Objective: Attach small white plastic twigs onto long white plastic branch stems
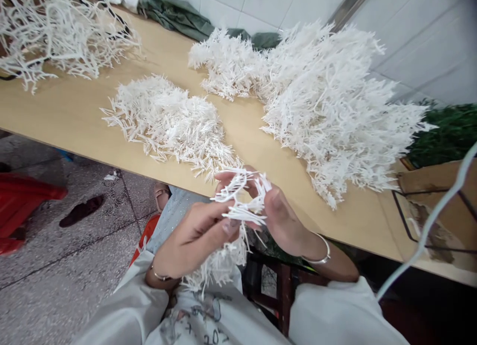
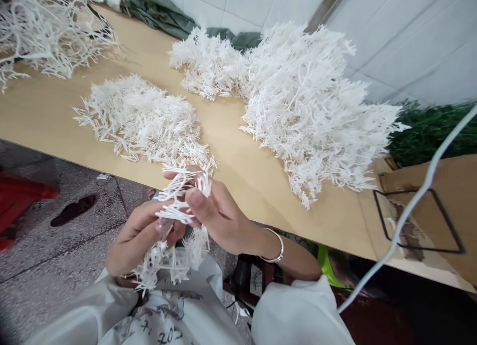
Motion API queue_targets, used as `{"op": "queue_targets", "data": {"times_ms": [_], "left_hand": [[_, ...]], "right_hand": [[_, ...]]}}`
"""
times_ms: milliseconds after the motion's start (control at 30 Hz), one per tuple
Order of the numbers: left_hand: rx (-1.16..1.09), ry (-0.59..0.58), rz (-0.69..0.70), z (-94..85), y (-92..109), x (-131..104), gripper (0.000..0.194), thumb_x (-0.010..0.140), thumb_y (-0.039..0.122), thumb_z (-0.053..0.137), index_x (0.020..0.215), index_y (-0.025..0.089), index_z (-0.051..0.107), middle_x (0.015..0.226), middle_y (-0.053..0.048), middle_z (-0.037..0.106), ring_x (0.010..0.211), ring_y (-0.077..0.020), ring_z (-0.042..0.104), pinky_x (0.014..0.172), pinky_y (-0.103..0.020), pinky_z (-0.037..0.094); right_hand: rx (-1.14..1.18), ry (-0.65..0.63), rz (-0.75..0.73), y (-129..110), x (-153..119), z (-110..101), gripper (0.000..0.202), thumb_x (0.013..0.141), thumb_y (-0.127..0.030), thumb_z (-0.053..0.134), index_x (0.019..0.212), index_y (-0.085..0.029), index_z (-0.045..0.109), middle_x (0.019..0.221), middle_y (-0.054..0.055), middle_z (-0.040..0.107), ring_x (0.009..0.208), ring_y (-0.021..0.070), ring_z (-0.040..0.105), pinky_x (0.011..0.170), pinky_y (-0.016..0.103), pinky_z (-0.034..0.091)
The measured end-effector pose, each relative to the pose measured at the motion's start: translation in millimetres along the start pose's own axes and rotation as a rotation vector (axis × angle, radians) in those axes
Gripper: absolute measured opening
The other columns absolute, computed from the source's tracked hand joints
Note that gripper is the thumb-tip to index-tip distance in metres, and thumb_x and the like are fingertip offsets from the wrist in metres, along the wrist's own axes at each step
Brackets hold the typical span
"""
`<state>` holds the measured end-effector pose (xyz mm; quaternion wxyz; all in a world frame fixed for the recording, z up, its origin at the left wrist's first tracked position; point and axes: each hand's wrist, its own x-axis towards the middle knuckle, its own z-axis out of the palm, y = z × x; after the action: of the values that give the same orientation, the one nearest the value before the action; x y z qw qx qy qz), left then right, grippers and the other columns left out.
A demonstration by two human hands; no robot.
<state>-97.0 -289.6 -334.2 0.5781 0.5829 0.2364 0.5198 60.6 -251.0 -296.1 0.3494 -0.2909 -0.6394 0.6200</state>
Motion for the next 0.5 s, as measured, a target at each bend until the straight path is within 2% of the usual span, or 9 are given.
{"op": "queue_targets", "data": {"times_ms": [100,300,400,500], "left_hand": [[0.008,0.113,-0.01,-1.4,-6,3,0.027,0.095,0.03,0.044,0.092,0.017,0.067,0.062,0.001,0.045,0.054,-0.0091,0.038,0.051,-0.021,0.032],[0.08,0.233,-0.03,-4.0,-17,8,0.018,0.091,0.024,0.05,0.081,0.016,0.063,0.061,0.003,0.041,0.056,-0.0075,0.034,0.051,-0.019,0.03],[0.016,0.185,-0.065,-5.5,-23,10,0.015,0.09,0.022,0.05,0.084,0.017,0.063,0.062,0.003,0.045,0.055,-0.0077,0.037,0.051,-0.019,0.032],[-0.013,0.071,-0.149,-7.7,-24,15,0.021,0.091,0.018,0.043,0.079,0.017,0.059,0.06,0.003,0.05,0.054,-0.0082,0.043,0.055,-0.02,0.037]], "right_hand": [[-0.088,-0.047,-0.109,10,15,-10,0.063,0.082,-0.075,0.036,0.106,-0.02,0.057,0.068,0.0,0.053,0.056,0.0121,0.051,0.057,0.027,0.049],[-0.357,0.097,-0.421,36,38,-28,0.054,0.088,-0.068,0.034,0.103,-0.021,0.056,0.081,0.004,0.059,0.071,0.0161,0.057,0.066,0.031,0.05],[-0.463,0.124,-0.579,46,40,-32,0.044,0.09,-0.058,0.041,0.11,-0.021,0.053,0.087,0.005,0.059,0.075,0.0173,0.058,0.068,0.033,0.051],[-0.523,0.111,-0.639,53,41,-35,0.036,0.092,-0.045,0.045,0.117,-0.02,0.053,0.095,0.008,0.06,0.081,0.0186,0.059,0.072,0.035,0.052]]}}
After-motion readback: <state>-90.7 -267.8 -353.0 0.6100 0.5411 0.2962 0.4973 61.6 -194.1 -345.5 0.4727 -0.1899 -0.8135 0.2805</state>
